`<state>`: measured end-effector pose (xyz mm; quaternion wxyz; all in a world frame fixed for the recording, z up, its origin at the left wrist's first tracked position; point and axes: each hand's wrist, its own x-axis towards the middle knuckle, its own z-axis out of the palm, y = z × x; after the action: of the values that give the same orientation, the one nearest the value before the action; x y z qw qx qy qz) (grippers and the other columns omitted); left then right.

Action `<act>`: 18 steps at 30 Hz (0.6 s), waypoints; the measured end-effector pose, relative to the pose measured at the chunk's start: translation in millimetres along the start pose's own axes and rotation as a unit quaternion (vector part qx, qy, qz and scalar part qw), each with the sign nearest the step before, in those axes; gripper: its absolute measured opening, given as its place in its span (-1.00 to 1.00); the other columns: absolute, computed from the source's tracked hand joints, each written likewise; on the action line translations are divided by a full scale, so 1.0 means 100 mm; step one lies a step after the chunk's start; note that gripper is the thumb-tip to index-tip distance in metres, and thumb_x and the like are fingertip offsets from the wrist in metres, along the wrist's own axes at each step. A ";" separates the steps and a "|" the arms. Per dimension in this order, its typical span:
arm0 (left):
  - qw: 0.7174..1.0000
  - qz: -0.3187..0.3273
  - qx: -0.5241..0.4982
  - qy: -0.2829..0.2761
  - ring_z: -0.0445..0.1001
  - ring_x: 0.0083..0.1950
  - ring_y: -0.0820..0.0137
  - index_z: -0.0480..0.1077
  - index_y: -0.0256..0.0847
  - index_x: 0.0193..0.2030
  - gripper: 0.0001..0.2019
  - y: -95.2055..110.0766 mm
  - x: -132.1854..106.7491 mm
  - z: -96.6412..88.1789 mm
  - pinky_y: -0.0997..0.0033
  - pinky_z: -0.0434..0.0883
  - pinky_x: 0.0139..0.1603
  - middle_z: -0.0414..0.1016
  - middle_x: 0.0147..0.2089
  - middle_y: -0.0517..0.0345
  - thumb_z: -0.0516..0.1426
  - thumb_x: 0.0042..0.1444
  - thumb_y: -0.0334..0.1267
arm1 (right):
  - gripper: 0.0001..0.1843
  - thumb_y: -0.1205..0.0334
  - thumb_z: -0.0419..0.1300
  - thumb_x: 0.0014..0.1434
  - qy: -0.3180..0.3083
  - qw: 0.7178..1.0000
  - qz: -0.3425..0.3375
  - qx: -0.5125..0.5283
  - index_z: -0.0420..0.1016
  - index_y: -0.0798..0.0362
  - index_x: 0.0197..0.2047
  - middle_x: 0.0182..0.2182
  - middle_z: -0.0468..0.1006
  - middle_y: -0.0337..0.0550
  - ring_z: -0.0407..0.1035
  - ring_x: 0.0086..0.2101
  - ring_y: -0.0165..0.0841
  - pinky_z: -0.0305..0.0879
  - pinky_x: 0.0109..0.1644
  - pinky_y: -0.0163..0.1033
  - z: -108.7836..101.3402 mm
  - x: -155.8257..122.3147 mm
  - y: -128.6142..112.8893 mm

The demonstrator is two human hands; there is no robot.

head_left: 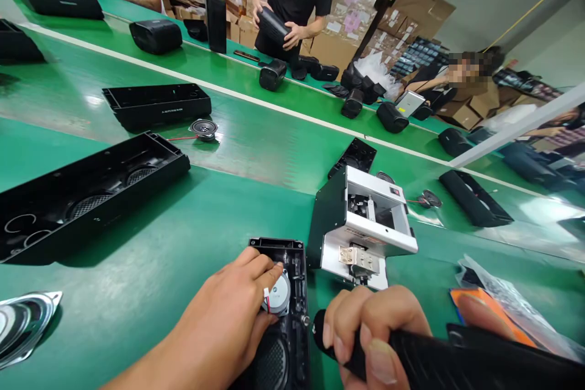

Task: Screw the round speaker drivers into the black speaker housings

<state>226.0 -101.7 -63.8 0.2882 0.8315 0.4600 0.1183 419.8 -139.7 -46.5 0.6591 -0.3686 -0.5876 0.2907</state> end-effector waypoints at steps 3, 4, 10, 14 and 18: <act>1.000 -0.010 -0.003 -0.021 0.60 0.20 0.00 0.58 -0.20 0.38 -0.46 0.03 0.00 -0.02 -0.02 0.68 0.13 0.68 0.13 -0.06 0.22 0.29 -0.51 | -0.72 0.12 0.26 0.50 0.028 0.999 0.017 -0.002 0.32 -0.12 -0.28 -0.61 0.31 -0.40 0.24 -0.69 -0.33 0.27 -0.67 -0.24 0.05 -0.06 0.07; 0.999 -0.012 -0.006 -0.029 0.60 0.20 0.00 0.59 -0.21 0.37 -0.48 0.04 0.00 -0.04 -0.04 0.68 0.14 0.68 0.13 -0.06 0.22 0.29 -0.52 | -0.72 0.12 0.26 0.50 0.031 0.999 0.015 0.001 0.33 -0.11 -0.28 -0.61 0.30 -0.41 0.24 -0.69 -0.34 0.27 -0.66 -0.25 0.06 -0.07 0.09; 0.999 -0.017 -0.008 -0.030 0.61 0.15 0.01 0.63 -0.21 0.25 -0.56 0.08 0.02 -0.09 -0.03 0.68 0.12 0.68 0.07 -0.03 0.23 0.28 -0.52 | -0.89 0.26 0.24 0.58 0.059 0.998 -0.027 0.016 0.44 -0.17 0.07 -0.42 0.35 -0.43 0.29 -0.59 -0.44 0.39 -0.54 -0.30 0.14 -0.12 0.10; 0.999 -0.018 -0.019 -0.028 0.60 0.22 0.00 0.62 -0.20 0.30 -0.54 0.05 0.02 -0.05 -0.05 0.67 0.18 0.69 0.13 -0.03 0.26 0.28 -0.49 | -0.48 0.26 0.27 0.59 0.096 0.994 -0.051 0.009 0.24 -0.27 0.46 -0.40 0.36 -0.47 0.28 -0.60 -0.45 0.35 -0.56 -0.29 0.30 -0.12 0.15; 0.999 -0.020 -0.017 -0.022 0.60 0.22 -0.02 0.63 -0.18 0.28 -0.57 0.05 0.01 -0.03 -0.07 0.66 0.18 0.69 0.14 -0.02 0.26 0.31 -0.47 | -0.42 0.26 0.33 0.55 0.134 0.989 -0.065 0.017 0.20 -0.19 0.48 -0.42 0.41 -0.47 0.27 -0.63 -0.44 0.28 -0.61 -0.28 0.36 -0.20 0.22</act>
<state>228.9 -101.6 -59.0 0.3148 0.8194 0.4681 0.1022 382.3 -138.3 -74.9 0.7557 -0.3533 -0.5118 0.2052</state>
